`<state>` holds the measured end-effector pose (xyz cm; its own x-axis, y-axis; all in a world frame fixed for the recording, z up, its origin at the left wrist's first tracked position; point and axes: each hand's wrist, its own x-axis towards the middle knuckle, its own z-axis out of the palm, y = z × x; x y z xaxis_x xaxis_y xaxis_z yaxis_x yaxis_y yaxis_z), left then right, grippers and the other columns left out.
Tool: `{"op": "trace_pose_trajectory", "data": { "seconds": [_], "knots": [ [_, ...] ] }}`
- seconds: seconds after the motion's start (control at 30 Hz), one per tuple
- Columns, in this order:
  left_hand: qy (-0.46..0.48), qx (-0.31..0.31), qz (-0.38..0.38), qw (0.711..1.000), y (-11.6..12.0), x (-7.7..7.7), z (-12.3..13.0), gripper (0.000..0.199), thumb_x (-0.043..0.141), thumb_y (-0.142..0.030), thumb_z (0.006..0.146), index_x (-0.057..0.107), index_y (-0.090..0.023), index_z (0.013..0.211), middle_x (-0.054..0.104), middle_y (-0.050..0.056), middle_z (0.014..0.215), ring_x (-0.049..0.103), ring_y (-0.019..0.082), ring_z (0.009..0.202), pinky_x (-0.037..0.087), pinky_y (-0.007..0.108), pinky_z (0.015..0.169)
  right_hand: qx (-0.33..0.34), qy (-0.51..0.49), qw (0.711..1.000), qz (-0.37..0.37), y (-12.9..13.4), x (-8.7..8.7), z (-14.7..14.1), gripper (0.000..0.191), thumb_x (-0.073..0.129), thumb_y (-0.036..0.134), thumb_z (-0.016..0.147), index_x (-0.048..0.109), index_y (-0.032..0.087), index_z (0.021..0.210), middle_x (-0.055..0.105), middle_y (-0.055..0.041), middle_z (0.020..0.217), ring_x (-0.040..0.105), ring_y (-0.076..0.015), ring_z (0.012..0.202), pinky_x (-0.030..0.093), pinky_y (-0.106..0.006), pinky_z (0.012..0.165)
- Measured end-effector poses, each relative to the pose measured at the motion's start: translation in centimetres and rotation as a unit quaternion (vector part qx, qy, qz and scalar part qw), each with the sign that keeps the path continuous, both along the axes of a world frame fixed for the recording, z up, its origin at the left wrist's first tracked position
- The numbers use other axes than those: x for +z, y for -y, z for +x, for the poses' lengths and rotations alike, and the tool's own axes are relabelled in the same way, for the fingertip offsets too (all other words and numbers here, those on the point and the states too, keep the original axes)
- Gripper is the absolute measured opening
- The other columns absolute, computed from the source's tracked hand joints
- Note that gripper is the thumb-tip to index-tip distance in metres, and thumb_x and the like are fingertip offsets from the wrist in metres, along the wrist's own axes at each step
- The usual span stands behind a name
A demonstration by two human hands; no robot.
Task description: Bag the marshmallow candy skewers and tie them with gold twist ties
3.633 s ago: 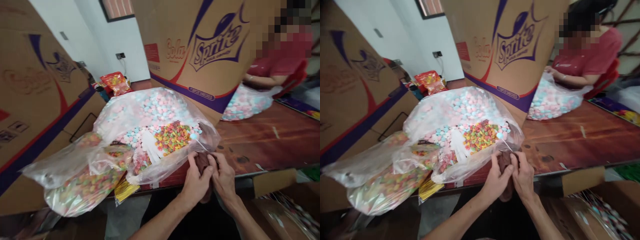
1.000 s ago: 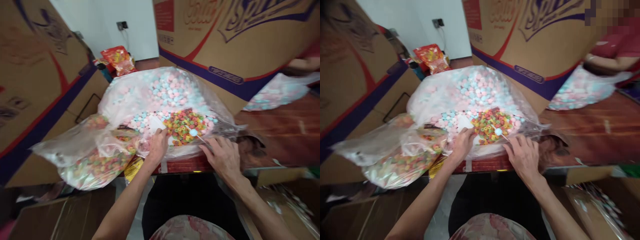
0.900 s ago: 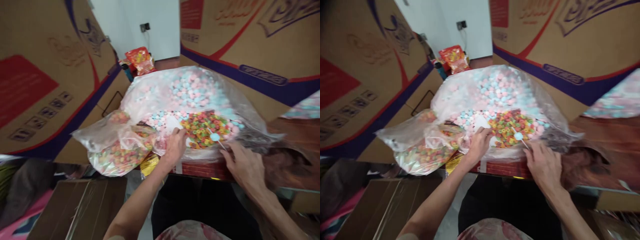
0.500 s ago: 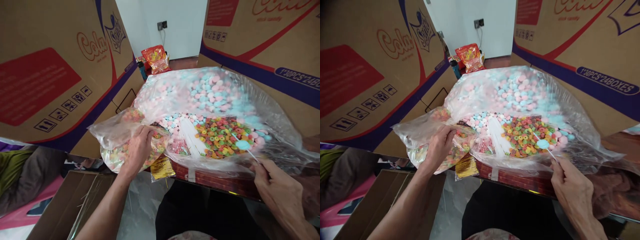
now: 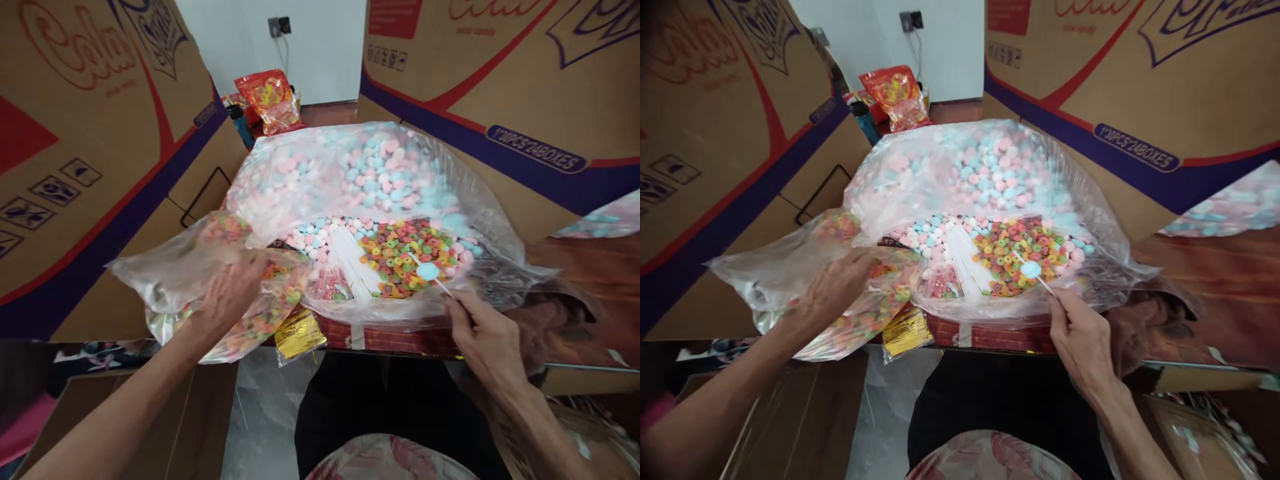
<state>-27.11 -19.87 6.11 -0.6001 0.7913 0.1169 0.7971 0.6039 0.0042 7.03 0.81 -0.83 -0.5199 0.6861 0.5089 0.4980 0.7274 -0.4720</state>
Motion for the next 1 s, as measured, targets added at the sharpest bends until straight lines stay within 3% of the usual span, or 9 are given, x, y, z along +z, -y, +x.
{"op": "trace_pose_trajectory", "data": {
  "seconds": [0.2, 0.3, 0.4, 0.43, 0.5, 0.57, 0.77, 0.87, 1.0],
  "knots": [
    [-0.062, 0.01, -0.048, 0.997, -0.3, -0.8, 0.1, 0.03, 0.037, -0.025, 0.094, 0.062, -0.017, 0.108, 0.065, 0.016, 0.107, 0.065, 0.028, 0.084, 0.046, 0.036, 0.068, 0.003, 0.004, 0.999, -0.04, 0.5, 0.1, -0.2, 0.027, 0.045, 0.032, 0.095, 0.068, 0.018, 0.102, 0.074, -0.0075, 0.086, 0.07, -0.0204, 0.069, 0.054, -0.03, 0.068],
    [-0.025, -0.058, 0.031, 0.997, 1.4, -0.3, 1.2, 0.03, 0.037, -0.025, 0.095, 0.062, -0.019, 0.109, 0.065, 0.013, 0.11, 0.064, 0.027, 0.095, 0.048, 0.035, 0.078, -0.009, 0.034, 0.997, -0.066, 0.7, 0.0, 0.3, 0.028, 0.044, 0.033, 0.096, 0.068, 0.02, 0.101, 0.075, -0.0064, 0.092, 0.071, -0.0206, 0.079, 0.054, -0.03, 0.07],
    [0.015, -0.037, 0.169, 0.985, 1.7, 1.1, 3.7, 0.028, 0.043, -0.031, 0.095, 0.061, -0.022, 0.114, 0.066, 0.009, 0.114, 0.064, 0.023, 0.095, 0.049, 0.034, 0.083, -0.003, 0.083, 0.994, -0.077, 0.6, -0.3, 0.6, 0.029, 0.042, 0.031, 0.097, 0.07, 0.023, 0.098, 0.076, -0.004, 0.098, 0.071, -0.0203, 0.085, 0.052, -0.029, 0.071],
    [0.049, -0.036, 0.203, 0.977, 1.1, 1.6, 4.9, 0.026, 0.046, -0.032, 0.094, 0.062, -0.024, 0.112, 0.067, 0.007, 0.11, 0.064, 0.022, 0.089, 0.05, 0.033, 0.08, 0.001, 0.102, 0.992, -0.076, 0.5, -0.4, 0.6, 0.029, 0.041, 0.029, 0.097, 0.07, 0.024, 0.097, 0.076, -0.0033, 0.097, 0.071, -0.02, 0.083, 0.051, -0.029, 0.069],
    [0.149, -0.107, 0.255, 0.949, -1.2, 1.9, 7.2, 0.02, 0.054, -0.034, 0.091, 0.066, -0.024, 0.103, 0.07, 0.003, 0.098, 0.065, 0.019, 0.083, 0.051, 0.031, 0.076, 0.005, 0.139, 0.988, -0.068, 0.4, -0.4, 0.5, 0.031, 0.039, 0.028, 0.097, 0.069, 0.024, 0.093, 0.075, -0.003, 0.092, 0.069, -0.0195, 0.076, 0.048, -0.029, 0.062],
    [0.21, -0.164, 0.243, 0.933, -4.7, 1.3, 9.0, 0.018, 0.053, -0.031, 0.091, 0.069, -0.022, 0.095, 0.07, 0.003, 0.091, 0.065, 0.018, 0.08, 0.05, 0.029, 0.074, 0.011, 0.157, 0.986, -0.055, 0.3, -0.3, 0.2, 0.031, 0.039, 0.027, 0.097, 0.068, 0.023, 0.088, 0.072, -0.0036, 0.085, 0.066, -0.0189, 0.07, 0.045, -0.028, 0.058],
    [0.169, -0.132, 0.157, 0.964, -14.0, -3.5, 10.9, 0.027, 0.048, -0.013, 0.09, 0.069, -0.015, 0.107, 0.065, 0.009, 0.092, 0.064, 0.019, 0.078, 0.048, 0.029, 0.071, 0.07, 0.051, 0.991, -0.1, 0.5, -0.2, -0.2, 0.027, 0.04, 0.02, 0.095, 0.067, 0.019, 0.099, 0.07, -0.0074, 0.089, 0.066, -0.0201, 0.08, 0.05, -0.031, 0.072],
    [0.16, -0.118, 0.161, 0.967, -15.2, -5.1, 11.2, 0.027, 0.047, -0.009, 0.088, 0.07, -0.016, 0.1, 0.063, 0.01, 0.094, 0.063, 0.02, 0.083, 0.048, 0.03, 0.073, 0.075, -0.008, 0.988, -0.132, 0.9, -0.2, -0.4, 0.026, 0.042, 0.021, 0.096, 0.067, 0.019, 0.103, 0.07, -0.0078, 0.092, 0.067, -0.0214, 0.085, 0.051, -0.033, 0.078],
    [0.182, -0.129, 0.187, 0.957, -14.7, -5.8, 11.1, 0.023, 0.051, -0.009, 0.085, 0.068, -0.018, 0.097, 0.064, 0.008, 0.095, 0.063, 0.019, 0.087, 0.049, 0.03, 0.076, 0.067, -0.024, 0.988, -0.136, 1.3, -0.2, -0.7, 0.023, 0.045, 0.022, 0.096, 0.068, 0.019, 0.098, 0.072, -0.008, 0.093, 0.068, -0.0225, 0.088, 0.052, -0.034, 0.081]
  ]
}}
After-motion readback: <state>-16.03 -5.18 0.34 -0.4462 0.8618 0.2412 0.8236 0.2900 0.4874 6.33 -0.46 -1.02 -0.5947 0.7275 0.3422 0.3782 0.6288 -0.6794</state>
